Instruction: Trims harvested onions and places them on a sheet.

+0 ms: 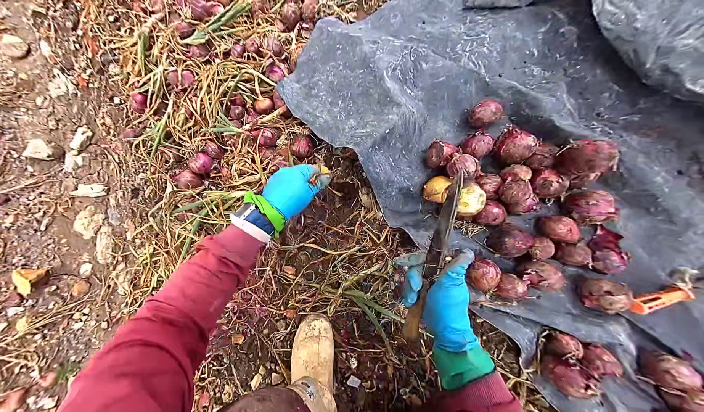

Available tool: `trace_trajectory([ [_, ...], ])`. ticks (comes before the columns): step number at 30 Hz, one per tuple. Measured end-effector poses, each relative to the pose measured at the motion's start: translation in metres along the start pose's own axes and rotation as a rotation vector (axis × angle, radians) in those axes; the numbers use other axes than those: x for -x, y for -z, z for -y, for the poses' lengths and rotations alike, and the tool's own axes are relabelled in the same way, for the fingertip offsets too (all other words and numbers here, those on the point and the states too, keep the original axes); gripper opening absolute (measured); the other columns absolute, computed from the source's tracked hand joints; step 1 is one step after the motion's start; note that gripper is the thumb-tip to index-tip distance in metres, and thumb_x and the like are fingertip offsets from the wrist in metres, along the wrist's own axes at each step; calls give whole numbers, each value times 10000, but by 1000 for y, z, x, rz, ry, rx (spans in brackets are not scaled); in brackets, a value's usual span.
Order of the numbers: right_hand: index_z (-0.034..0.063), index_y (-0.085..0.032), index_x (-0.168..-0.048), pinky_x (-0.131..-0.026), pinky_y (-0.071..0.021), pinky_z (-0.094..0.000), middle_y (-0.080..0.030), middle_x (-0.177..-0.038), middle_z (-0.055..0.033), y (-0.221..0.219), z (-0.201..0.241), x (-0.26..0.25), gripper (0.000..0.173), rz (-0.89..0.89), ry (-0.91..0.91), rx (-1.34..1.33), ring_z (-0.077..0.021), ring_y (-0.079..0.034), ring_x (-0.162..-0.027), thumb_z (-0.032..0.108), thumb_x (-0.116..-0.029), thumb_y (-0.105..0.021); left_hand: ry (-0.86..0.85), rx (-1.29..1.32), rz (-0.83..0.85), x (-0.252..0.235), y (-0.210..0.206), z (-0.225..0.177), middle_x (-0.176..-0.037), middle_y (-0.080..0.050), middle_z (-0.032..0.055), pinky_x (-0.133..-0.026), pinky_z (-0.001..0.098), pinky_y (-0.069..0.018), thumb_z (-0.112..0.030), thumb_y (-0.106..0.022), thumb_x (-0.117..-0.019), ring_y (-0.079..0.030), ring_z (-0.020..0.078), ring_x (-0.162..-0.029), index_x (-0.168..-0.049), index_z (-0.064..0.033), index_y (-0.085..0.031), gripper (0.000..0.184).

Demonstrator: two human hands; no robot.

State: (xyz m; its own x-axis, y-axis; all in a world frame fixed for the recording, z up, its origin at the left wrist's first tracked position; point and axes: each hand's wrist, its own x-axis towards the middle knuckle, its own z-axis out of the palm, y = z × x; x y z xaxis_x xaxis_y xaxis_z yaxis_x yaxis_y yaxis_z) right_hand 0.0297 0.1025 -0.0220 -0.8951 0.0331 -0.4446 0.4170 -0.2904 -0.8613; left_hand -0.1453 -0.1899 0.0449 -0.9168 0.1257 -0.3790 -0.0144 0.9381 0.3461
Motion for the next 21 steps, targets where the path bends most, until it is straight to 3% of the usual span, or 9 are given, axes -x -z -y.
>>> trace_trajectory([
  [3,77,-650,-1055,-372,-528,-393,-555,-551,-84,6,-13,17,1025,14,-54,46,-212,-547,-391,860,-879,-14,38,-162,-26,-69,-12,50,-1192,-723,171,-985,643,-513,-385,-526,-1060,-679,380,-1158,-1231,-127,-702,357],
  [6,48,-665,-1069,-371,-525,-374,-585,-585,-89,0,-41,40,1070,68,-111,69,-211,-557,-406,942,-812,-137,51,-128,72,-107,-54,79,-1169,-727,196,-978,676,-507,-248,-705,-924,-674,412,-1146,-1203,-130,-736,305],
  [9,32,-654,-1076,-371,-520,-371,-580,-586,-94,-6,-71,56,1045,60,-184,30,-213,-554,-410,890,-868,-94,117,-109,152,-108,-61,81,-1206,-720,173,-1001,670,-504,-357,-890,-740,-663,396,-1172,-1277,-177,-711,594],
  [12,25,-674,-1085,-364,-514,-369,-581,-572,-94,-13,-84,61,1056,88,-233,30,-210,-546,-399,876,-879,-83,159,-134,333,-84,-65,106,-1209,-712,187,-1000,679,-503,-520,-943,-651,-662,396,-1167,-1337,-160,-673,820],
  [14,29,-679,-1081,-366,-519,-371,-579,-575,-94,-13,-90,64,1070,117,-265,35,-212,-547,-400,911,-845,-123,123,-96,290,-46,-81,128,-1257,-699,160,-989,655,-525,-422,-975,-606,-664,369,-1173,-1395,-195,-628,891],
  [15,28,-686,-1081,-365,-518,-374,-577,-576,-98,-13,-92,64,1078,119,-281,34,-215,-544,-398,921,-835,-134,121,-85,238,-25,-92,136,-1352,-648,163,-1016,639,-522,-339,-983,-607,-633,372,-1231,-1448,-195,-582,943],
  [17,28,-687,-1095,-364,-516,-380,-576,-576,-110,-11,-96,64,1086,109,-319,40,-226,-544,-396,897,-857,-81,215,-96,174,13,-115,140,-1478,-535,205,-1019,621,-534,-298,-984,-650,-598,407,-1278,-1487,-116,-515,976],
  [19,27,-673,-1103,-353,-506,-389,-567,-560,-125,-9,-103,62,1079,86,-382,35,-240,-539,-387,830,-897,17,350,-60,164,38,-127,137,-1431,-560,225,-973,630,-558,-382,-987,-633,-636,417,-1211,-1447,-73,-527,984],
  [21,30,-666,-1109,-351,-501,-393,-559,-554,-133,-11,-110,58,1079,87,-471,21,-244,-534,-386,778,-915,87,313,41,186,53,-113,119,-1311,-650,188,-989,601,-554,-399,-1000,-605,-662,364,-1175,-1422,-96,-555,978],
])
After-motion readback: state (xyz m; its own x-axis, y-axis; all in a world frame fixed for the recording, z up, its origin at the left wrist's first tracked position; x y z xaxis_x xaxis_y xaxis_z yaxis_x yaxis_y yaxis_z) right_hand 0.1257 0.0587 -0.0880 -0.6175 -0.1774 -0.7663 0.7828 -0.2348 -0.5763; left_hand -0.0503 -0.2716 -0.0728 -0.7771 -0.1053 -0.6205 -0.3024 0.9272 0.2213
